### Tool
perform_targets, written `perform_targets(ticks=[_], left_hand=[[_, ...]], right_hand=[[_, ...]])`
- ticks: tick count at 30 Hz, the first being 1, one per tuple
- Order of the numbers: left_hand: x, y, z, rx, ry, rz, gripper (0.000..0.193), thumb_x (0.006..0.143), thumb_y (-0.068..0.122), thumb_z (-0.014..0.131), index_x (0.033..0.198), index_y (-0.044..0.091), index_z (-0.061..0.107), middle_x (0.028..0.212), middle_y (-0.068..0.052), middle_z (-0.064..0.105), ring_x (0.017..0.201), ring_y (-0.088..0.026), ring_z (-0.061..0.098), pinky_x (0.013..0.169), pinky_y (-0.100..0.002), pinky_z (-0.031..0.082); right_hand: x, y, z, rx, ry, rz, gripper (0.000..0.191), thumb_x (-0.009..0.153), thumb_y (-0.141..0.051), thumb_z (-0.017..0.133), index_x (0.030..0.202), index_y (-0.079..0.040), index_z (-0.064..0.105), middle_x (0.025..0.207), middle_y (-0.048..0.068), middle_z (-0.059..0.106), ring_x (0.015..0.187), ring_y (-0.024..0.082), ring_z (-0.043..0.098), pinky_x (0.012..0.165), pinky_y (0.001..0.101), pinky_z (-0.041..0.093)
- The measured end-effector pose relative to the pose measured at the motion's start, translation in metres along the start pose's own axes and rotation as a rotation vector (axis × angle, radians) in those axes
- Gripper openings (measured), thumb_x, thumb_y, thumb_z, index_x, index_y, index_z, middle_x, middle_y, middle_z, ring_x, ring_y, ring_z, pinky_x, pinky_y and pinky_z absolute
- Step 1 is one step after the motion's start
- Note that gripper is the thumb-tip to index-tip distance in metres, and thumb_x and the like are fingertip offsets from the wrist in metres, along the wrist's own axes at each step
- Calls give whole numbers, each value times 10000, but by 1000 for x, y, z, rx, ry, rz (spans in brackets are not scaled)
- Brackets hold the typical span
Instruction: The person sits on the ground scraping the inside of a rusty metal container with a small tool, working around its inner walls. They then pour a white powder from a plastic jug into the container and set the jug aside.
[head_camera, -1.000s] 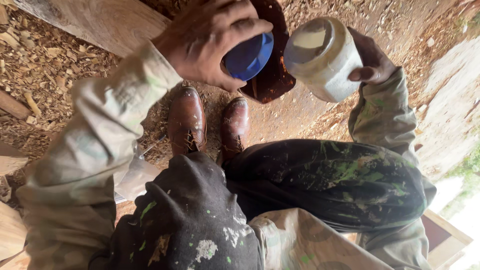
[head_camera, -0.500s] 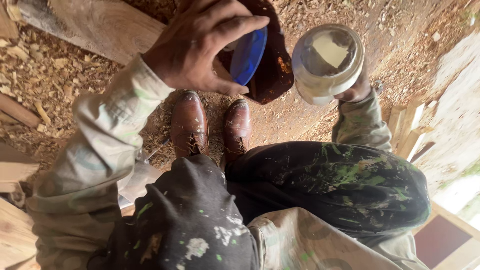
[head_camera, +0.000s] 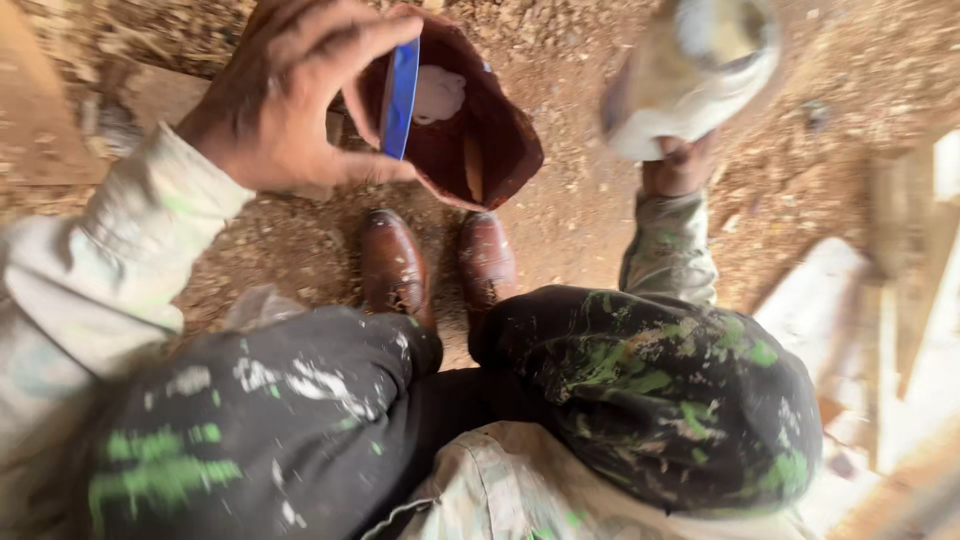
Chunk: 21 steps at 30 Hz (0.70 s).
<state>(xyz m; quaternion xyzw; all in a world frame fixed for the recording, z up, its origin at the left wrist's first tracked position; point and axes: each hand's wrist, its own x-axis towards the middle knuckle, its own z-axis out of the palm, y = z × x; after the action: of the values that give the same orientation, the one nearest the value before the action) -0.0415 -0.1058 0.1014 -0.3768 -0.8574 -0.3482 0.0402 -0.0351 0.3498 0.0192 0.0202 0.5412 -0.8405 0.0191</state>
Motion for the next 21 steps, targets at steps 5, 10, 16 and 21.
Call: perform_targets(ticks=[5,10,16,21], left_hand=[[25,1,-41,-67,-201,-22,977,828,515,922,1531,27,451,1456,-199,522,1356,-369,518,1176,-495,440],[61,17,-62,26,-414,50,1064,718,534,896,1523,11,438,1335,-204,552,1225,-363,566,1106,-522,439],[74,66,-81,136,-523,157,1008,710,543,940,1438,18,481,1290,-179,591,1152,-340,594,1054,-530,455],[112,128,-103,75,-498,101,991,642,543,920,1415,81,509,1302,-140,615,1197,-323,603,1081,-545,431]], right_hand=[[-8,18,-2,40,240,-163,1133,840,-143,912,1663,-13,144,1673,258,319,1451,410,394,1218,508,409],[-16,48,-10,-14,308,-147,1280,831,-159,995,1654,-95,16,1734,249,146,1573,435,292,1311,520,331],[-24,86,-9,-148,302,-174,1225,872,-332,959,1680,-123,62,1762,184,137,1586,381,265,1291,510,304],[-22,98,-5,-576,269,-224,1176,865,-520,899,1684,-165,135,1737,155,287,1573,324,339,1309,475,326]])
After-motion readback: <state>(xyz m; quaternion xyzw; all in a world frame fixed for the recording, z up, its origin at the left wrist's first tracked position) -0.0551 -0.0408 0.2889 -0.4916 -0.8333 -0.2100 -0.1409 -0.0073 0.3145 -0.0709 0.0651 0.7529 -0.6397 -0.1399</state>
